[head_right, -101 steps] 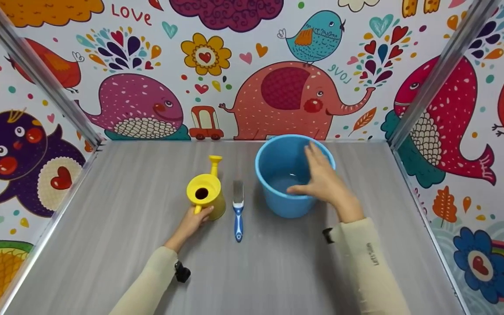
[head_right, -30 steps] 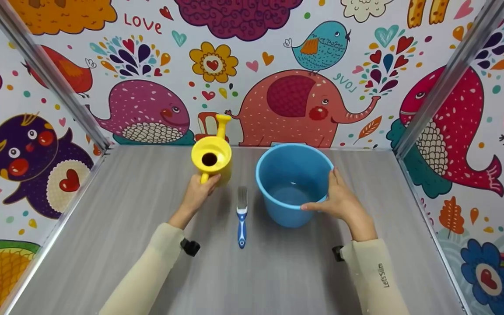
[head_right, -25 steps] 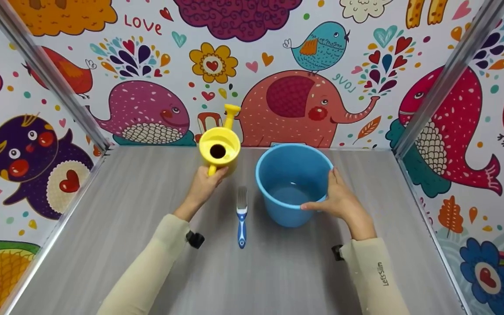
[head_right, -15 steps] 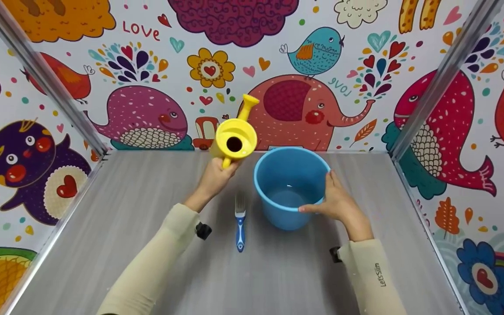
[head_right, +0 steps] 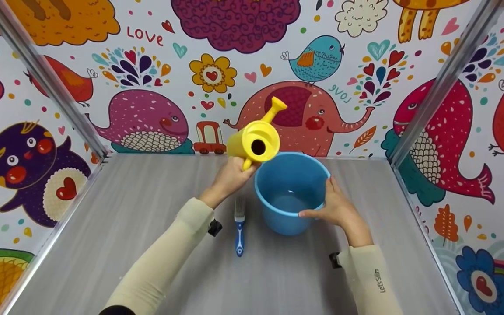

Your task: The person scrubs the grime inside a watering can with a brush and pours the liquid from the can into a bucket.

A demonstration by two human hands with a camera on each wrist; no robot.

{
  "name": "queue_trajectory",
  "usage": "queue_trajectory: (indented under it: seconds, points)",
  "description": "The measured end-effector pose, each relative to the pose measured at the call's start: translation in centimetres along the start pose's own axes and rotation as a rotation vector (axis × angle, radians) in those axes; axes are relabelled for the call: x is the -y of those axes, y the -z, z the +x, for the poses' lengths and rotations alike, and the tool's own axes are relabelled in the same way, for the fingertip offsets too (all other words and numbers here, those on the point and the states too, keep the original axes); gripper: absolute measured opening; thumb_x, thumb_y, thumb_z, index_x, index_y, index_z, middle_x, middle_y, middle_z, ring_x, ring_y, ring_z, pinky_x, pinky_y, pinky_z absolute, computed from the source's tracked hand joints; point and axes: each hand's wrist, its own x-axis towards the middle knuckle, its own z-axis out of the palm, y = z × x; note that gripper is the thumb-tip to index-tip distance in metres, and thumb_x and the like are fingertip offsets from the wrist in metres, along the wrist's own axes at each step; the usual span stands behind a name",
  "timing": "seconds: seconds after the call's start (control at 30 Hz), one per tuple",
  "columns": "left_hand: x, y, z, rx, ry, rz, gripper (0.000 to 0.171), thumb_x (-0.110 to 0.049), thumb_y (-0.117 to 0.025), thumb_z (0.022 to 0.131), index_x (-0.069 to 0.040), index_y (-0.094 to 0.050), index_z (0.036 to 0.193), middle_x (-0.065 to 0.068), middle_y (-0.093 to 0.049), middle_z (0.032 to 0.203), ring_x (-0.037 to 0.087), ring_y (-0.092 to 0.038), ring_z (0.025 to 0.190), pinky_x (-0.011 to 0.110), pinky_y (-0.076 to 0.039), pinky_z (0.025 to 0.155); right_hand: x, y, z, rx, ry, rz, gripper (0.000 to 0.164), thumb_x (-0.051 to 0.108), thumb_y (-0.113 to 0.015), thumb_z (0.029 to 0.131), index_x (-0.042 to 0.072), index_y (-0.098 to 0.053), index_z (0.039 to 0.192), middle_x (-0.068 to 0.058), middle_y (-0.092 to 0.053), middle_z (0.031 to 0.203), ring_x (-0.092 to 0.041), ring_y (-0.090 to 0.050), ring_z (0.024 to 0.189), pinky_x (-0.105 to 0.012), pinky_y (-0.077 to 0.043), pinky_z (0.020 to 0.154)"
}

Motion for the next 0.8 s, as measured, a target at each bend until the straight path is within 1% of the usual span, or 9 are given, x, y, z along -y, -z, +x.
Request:
queue_trajectory:
  seconds: [0.1, 0.27, 0.4, 0.5, 0.63, 0.8]
  points:
    - [-0.3, -0.2, 0.2, 0.020, -0.013, 0.076, 0.042, -0.034, -0.063, 0.098, -0.007, -0.059, 0.065, -0.003, -0.044, 0.053, 0.010, -0.046, 0.050, 0.016, -0.030, 0.047, 0.0, 0.1, 0.0, 0.002, 0.002, 0.000, 0.137, 0.064, -0.077, 0.071, -0.002, 0.007, 0.156, -0.031, 0.003, 0.163, -0.063, -0.012, 0.142, -0.072, -0.038, 0.098]
    - [-0.7, -0.4, 0.4, 0.036, -0.063, 0.217, 0.041, -0.038, -0.062, 0.098, -0.009, -0.062, 0.069, 0.000, -0.051, 0.057, 0.014, -0.054, 0.057, 0.017, -0.034, 0.053, -0.1, 0.1, 0.1, 0.013, -0.005, -0.005, 0.137, 0.065, -0.077, 0.072, -0.002, 0.008, 0.156, -0.031, 0.005, 0.163, -0.063, -0.011, 0.142, -0.072, -0.036, 0.099]
    - [-1.0, -0.7, 0.6, 0.044, -0.112, 0.294, 0.039, -0.038, -0.062, 0.097, -0.010, -0.064, 0.070, 0.001, -0.055, 0.058, 0.014, -0.057, 0.060, 0.017, -0.037, 0.057, -0.1, 0.2, 0.0, 0.016, -0.013, -0.008, 0.137, 0.065, -0.076, 0.072, -0.002, 0.009, 0.156, -0.031, 0.005, 0.163, -0.063, -0.010, 0.142, -0.073, -0.035, 0.100]
    - [-1.1, -0.9, 0.8, 0.036, -0.169, 0.372, 0.041, -0.037, -0.062, 0.097, -0.010, -0.064, 0.067, 0.002, -0.057, 0.058, 0.015, -0.057, 0.059, 0.018, -0.037, 0.056, -0.1, 0.1, -0.1, 0.007, -0.008, -0.009, 0.136, 0.064, -0.077, 0.072, -0.002, 0.007, 0.156, -0.032, 0.003, 0.162, -0.063, -0.012, 0.142, -0.072, -0.037, 0.099]
    - [-1.2, -1.2, 1.1, 0.034, -0.233, 0.442, 0.043, -0.037, -0.062, 0.097, -0.010, -0.063, 0.064, 0.002, -0.056, 0.056, 0.016, -0.057, 0.059, 0.020, -0.035, 0.056, -0.1, 0.0, -0.1, -0.004, -0.005, -0.006, 0.135, 0.064, -0.077, 0.072, 0.001, 0.006, 0.157, -0.031, 0.001, 0.163, -0.063, -0.014, 0.141, -0.071, -0.039, 0.098]
    - [-1.4, -1.4, 1.2, 0.039, -0.260, 0.476, 0.042, -0.036, -0.063, 0.097, -0.011, -0.062, 0.063, 0.001, -0.052, 0.055, 0.017, -0.058, 0.060, 0.022, -0.037, 0.056, 0.0, 0.0, 0.0, 0.001, -0.018, -0.014, 0.136, 0.066, -0.076, 0.072, 0.000, 0.007, 0.157, -0.030, 0.002, 0.163, -0.062, -0.014, 0.142, -0.072, -0.037, 0.099]
